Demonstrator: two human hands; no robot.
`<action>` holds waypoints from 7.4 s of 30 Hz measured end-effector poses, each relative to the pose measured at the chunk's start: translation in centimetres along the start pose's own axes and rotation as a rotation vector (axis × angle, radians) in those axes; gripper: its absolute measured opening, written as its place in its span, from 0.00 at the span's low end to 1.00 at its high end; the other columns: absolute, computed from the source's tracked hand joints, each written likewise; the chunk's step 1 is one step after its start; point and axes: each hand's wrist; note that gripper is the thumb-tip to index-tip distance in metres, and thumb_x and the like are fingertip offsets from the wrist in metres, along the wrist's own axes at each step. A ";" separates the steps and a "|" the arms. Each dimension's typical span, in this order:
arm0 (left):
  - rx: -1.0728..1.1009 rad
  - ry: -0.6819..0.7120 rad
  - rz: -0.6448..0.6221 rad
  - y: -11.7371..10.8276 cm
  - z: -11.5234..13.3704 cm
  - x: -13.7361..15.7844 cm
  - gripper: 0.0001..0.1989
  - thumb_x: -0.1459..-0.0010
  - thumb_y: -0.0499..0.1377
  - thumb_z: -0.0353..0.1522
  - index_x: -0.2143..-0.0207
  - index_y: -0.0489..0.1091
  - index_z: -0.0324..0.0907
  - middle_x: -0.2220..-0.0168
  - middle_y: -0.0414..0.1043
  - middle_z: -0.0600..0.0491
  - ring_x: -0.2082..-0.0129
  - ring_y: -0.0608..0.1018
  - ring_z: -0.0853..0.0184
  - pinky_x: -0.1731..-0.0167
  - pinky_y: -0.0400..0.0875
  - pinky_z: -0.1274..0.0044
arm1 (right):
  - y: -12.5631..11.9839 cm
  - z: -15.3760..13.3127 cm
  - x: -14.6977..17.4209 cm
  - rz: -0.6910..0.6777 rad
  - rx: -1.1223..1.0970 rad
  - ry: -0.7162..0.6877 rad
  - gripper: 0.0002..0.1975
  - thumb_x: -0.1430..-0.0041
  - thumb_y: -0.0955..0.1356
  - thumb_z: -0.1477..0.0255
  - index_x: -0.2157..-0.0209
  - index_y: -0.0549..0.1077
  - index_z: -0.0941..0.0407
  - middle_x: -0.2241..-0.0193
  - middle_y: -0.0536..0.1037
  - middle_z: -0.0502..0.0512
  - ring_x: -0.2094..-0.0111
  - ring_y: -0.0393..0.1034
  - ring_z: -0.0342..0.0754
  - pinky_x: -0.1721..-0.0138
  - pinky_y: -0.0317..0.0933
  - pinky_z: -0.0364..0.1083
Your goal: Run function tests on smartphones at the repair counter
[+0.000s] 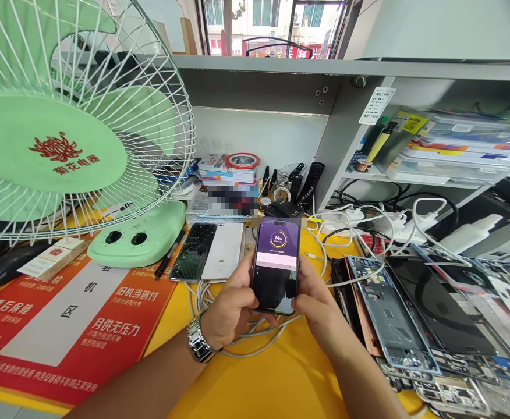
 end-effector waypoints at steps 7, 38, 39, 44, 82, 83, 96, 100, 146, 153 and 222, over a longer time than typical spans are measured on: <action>0.039 0.034 0.019 0.3 -0.1 0.0 0.33 0.49 0.55 0.27 0.39 0.58 0.44 0.54 0.72 0.46 0.72 0.77 0.65 0.82 0.77 0.75 | 0.1 -0.3 0.0 -0.016 0.031 0.027 0.34 0.58 0.63 0.79 0.45 0.62 0.49 0.59 0.75 0.51 0.75 0.70 0.46 0.75 0.65 0.48; -0.013 0.186 0.123 -0.5 -1.2 -0.6 0.22 0.33 0.50 0.43 0.44 0.70 0.42 0.46 0.74 0.49 0.43 0.71 0.57 0.43 0.63 0.66 | -0.3 1.7 0.2 0.079 0.503 -0.156 0.42 0.44 0.67 0.81 0.33 0.46 0.48 0.35 0.59 0.57 0.38 0.58 0.53 0.37 0.53 0.56; -0.013 0.187 0.123 -0.5 -1.1 -0.6 0.22 0.33 0.50 0.43 0.44 0.70 0.42 0.46 0.74 0.48 0.43 0.71 0.56 0.43 0.63 0.66 | -0.2 1.7 0.2 0.088 0.521 -0.160 0.42 0.43 0.67 0.81 0.32 0.45 0.48 0.35 0.59 0.57 0.38 0.58 0.53 0.37 0.53 0.57; -0.033 0.202 0.139 -0.8 -1.1 -0.5 0.22 0.34 0.50 0.43 0.47 0.72 0.40 0.48 0.76 0.47 0.44 0.72 0.56 0.42 0.63 0.66 | -0.2 2.0 0.5 0.126 0.650 -0.206 0.42 0.43 0.67 0.80 0.33 0.46 0.48 0.39 0.63 0.58 0.40 0.61 0.53 0.38 0.54 0.56; -0.123 0.231 0.149 -1.4 -1.5 -0.6 0.23 0.34 0.50 0.44 0.47 0.72 0.39 0.51 0.77 0.46 0.48 0.74 0.56 0.47 0.67 0.67 | -0.5 2.0 0.8 0.102 0.716 -0.240 0.41 0.43 0.67 0.79 0.33 0.47 0.48 0.39 0.63 0.57 0.40 0.60 0.52 0.37 0.52 0.54; -0.111 0.192 0.156 -1.3 -1.3 -0.6 0.24 0.34 0.50 0.44 0.47 0.72 0.38 0.53 0.78 0.45 0.51 0.76 0.56 0.51 0.70 0.68 | -0.6 1.7 0.7 0.079 0.668 -0.209 0.41 0.44 0.67 0.79 0.33 0.47 0.48 0.38 0.62 0.56 0.39 0.58 0.52 0.37 0.51 0.54; 0.022 -0.064 0.122 0.6 0.5 -0.6 0.28 0.33 0.41 0.44 0.42 0.65 0.35 0.62 0.78 0.42 0.76 0.76 0.64 0.87 0.72 0.77 | -0.4 -0.2 0.1 -0.169 0.136 0.019 0.40 0.48 0.64 0.83 0.36 0.50 0.48 0.56 0.74 0.53 0.69 0.73 0.47 0.62 0.66 0.51; 0.017 -0.051 0.113 0.3 0.1 -0.7 0.29 0.33 0.42 0.44 0.42 0.66 0.35 0.62 0.78 0.42 0.76 0.76 0.64 0.88 0.72 0.77 | -0.6 0.1 0.0 -0.173 0.109 0.022 0.40 0.46 0.65 0.82 0.36 0.49 0.46 0.53 0.73 0.54 0.70 0.72 0.46 0.64 0.67 0.51; -0.021 -0.070 0.154 0.0 -1.0 -0.4 0.25 0.36 0.48 0.48 0.48 0.69 0.41 0.71 0.75 0.50 0.78 0.76 0.64 0.86 0.73 0.76 | -1.7 1.2 -0.4 0.277 0.266 0.038 0.17 0.38 0.63 0.64 0.51 0.75 0.54 0.58 0.80 0.53 0.57 0.73 0.54 0.54 0.65 0.50; -0.013 -0.051 0.129 -0.1 -1.0 -0.4 0.26 0.35 0.47 0.47 0.43 0.66 0.41 0.67 0.76 0.48 0.77 0.77 0.64 0.86 0.74 0.77 | -1.5 0.9 -0.3 0.305 0.291 0.054 0.18 0.38 0.62 0.64 0.51 0.75 0.54 0.59 0.80 0.54 0.59 0.73 0.54 0.57 0.66 0.49; 0.003 -0.024 0.067 0.3 -1.1 -0.3 0.25 0.34 0.49 0.43 0.36 0.60 0.49 0.50 0.73 0.46 0.64 0.78 0.62 0.81 0.74 0.80 | -0.8 1.6 -0.2 0.342 0.667 -0.081 0.10 0.39 0.65 0.68 0.56 0.68 0.53 0.64 0.76 0.52 0.63 0.72 0.50 0.61 0.66 0.46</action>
Point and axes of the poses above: each hand's wrist, its own x-axis away from the middle knuckle, its own y-axis out of the palm, z = x × y
